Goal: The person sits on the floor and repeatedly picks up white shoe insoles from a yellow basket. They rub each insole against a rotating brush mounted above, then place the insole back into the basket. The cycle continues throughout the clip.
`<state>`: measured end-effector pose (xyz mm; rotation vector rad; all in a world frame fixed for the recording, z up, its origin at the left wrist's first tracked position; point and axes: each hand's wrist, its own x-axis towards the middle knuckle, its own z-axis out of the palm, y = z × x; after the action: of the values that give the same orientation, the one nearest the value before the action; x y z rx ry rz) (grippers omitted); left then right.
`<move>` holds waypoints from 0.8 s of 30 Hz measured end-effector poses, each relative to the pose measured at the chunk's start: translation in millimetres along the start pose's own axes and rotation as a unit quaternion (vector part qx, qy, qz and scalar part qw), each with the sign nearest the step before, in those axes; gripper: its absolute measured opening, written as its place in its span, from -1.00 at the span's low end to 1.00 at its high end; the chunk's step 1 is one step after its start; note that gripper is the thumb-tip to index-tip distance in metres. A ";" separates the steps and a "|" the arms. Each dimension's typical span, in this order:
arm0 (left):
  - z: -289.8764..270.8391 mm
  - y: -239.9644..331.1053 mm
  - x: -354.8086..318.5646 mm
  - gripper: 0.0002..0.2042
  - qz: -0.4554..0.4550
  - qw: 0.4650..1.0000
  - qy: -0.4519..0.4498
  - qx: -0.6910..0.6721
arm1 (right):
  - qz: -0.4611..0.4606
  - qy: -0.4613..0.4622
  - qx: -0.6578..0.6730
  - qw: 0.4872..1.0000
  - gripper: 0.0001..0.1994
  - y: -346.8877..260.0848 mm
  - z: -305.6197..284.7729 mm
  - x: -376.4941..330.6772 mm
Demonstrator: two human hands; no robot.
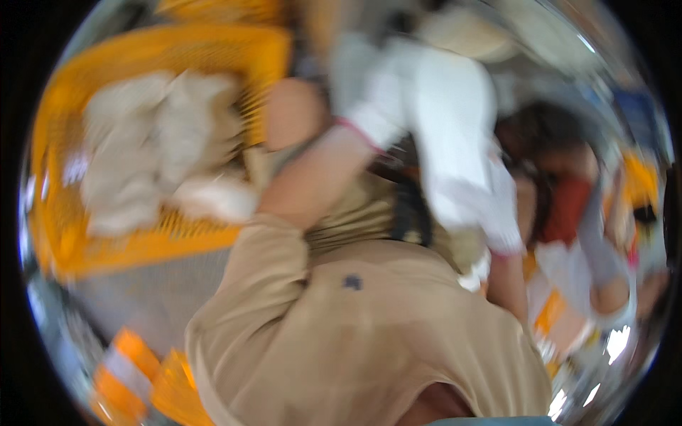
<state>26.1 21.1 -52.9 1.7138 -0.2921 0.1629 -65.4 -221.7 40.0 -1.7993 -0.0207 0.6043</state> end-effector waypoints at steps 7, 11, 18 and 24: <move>-136.5 84.2 -122.0 -0.61 -0.107 0.958 0.163 0.209 | 0.008 0.190 -0.428 0.884 -0.35 116.4 -131.4 -126.1; -240.5 59.3 -239.5 -0.52 -0.140 0.833 0.001 0.534 | 0.203 0.136 -0.381 0.892 -0.53 129.1 -167.0 -137.7; -255.7 122.7 -190.4 -0.71 -0.234 0.877 0.050 0.416 | -0.081 0.128 -0.366 0.918 -0.57 53.0 -45.7 -30.1; -39.5 203.0 -125.1 -0.87 0.143 0.879 -0.085 0.447 | 0.198 -0.112 0.513 0.828 -0.55 0.7 31.3 -36.8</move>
<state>-149.1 43.9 112.0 2.6048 -0.6767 0.4133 -110.3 -205.6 47.8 -0.6633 0.4521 0.8936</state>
